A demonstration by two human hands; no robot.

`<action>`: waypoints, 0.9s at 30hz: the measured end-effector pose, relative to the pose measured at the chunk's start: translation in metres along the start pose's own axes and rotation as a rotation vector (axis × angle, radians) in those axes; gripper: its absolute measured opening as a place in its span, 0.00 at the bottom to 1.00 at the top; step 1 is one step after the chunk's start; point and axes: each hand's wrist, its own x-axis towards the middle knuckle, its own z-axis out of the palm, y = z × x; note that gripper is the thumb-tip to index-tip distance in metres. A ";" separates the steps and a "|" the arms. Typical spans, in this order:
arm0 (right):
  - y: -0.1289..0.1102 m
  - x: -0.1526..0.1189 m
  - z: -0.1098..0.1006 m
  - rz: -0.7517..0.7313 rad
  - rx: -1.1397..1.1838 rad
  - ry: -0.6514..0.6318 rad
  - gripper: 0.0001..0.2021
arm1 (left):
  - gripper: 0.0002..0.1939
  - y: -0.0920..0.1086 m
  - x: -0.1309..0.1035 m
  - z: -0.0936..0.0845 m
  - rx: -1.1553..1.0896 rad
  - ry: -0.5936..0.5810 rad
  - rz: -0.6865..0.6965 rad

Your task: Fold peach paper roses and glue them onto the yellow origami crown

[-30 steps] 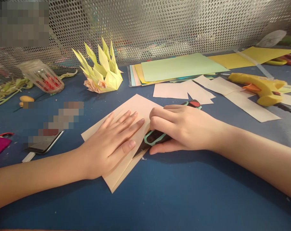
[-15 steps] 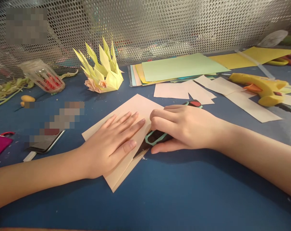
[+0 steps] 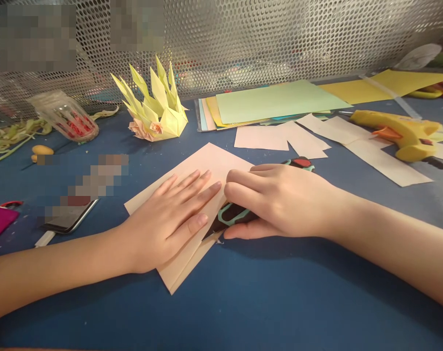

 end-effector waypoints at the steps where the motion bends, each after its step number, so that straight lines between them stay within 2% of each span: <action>1: 0.000 0.000 0.000 0.003 -0.004 -0.002 0.19 | 0.33 0.000 0.000 0.000 0.001 0.002 0.002; 27: 0.005 -0.006 0.001 0.026 0.021 -0.008 0.17 | 0.33 0.000 0.001 0.000 0.030 -0.035 -0.002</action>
